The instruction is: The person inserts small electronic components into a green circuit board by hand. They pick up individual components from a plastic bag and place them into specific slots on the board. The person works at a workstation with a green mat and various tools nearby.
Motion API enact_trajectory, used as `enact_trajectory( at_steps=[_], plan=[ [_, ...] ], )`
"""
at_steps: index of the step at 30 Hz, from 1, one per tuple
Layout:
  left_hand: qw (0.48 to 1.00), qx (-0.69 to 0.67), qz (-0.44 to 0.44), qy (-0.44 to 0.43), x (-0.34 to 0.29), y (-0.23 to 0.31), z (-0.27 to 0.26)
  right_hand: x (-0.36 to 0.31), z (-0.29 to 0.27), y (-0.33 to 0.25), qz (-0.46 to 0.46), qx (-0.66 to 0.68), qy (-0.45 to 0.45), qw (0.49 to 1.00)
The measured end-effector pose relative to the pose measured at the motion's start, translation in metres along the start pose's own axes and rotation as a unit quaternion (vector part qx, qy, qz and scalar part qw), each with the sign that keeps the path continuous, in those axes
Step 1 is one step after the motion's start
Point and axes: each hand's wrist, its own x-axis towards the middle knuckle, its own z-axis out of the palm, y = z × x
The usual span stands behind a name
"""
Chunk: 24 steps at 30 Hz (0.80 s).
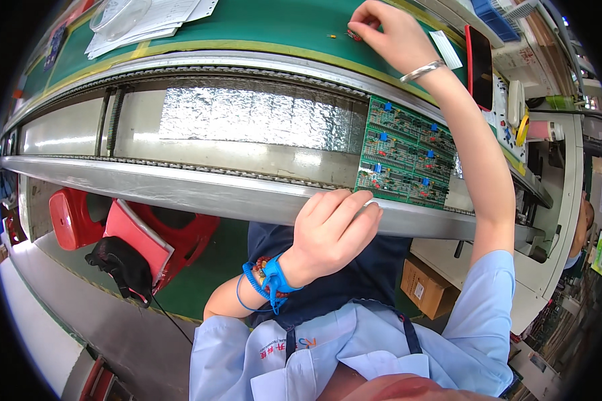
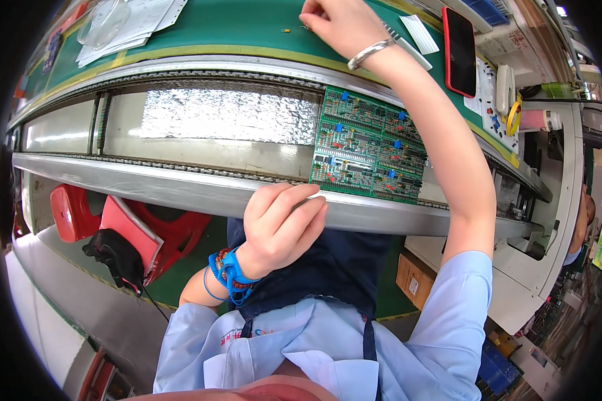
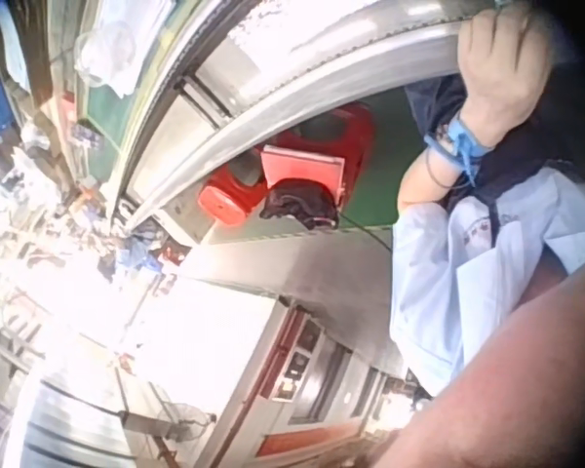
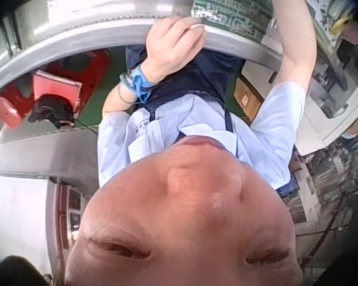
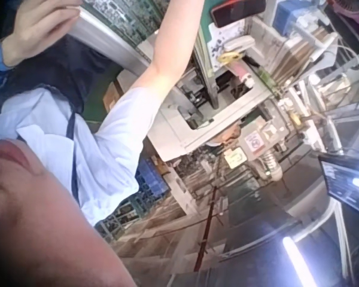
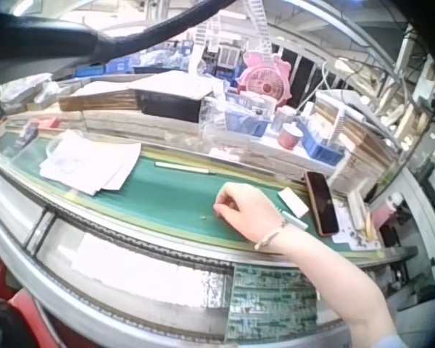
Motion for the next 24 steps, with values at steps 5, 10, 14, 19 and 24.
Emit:
enact_trajectory(
  at_steps=[5, 10, 14, 19, 24],
  plan=[
    [0.999, -0.044, -0.016, 0.002, 0.006, 0.004, -0.002, -0.010, -0.017, 0.008, 0.120, 0.090, -0.021, 0.988],
    [0.990, -0.118, -0.068, 0.026, 0.025, -0.001, -0.012, -0.038, -0.040, 0.012, 0.113, 0.197, -0.028, 0.974],
    [0.955, -0.204, -0.214, 0.038, 0.037, 0.004, -0.016, -0.083, -0.065, -0.055, 0.146, 0.460, -0.076, 0.872],
    [0.917, -0.317, -0.240, 0.023, 0.047, 0.015, -0.006, -0.124, -0.068, -0.077, 0.118, 0.544, -0.082, 0.827],
    [0.875, -0.394, -0.280, 0.003, 0.041, 0.019, 0.001, -0.140, -0.068, -0.074, 0.137, 0.503, -0.081, 0.850]
  ],
)
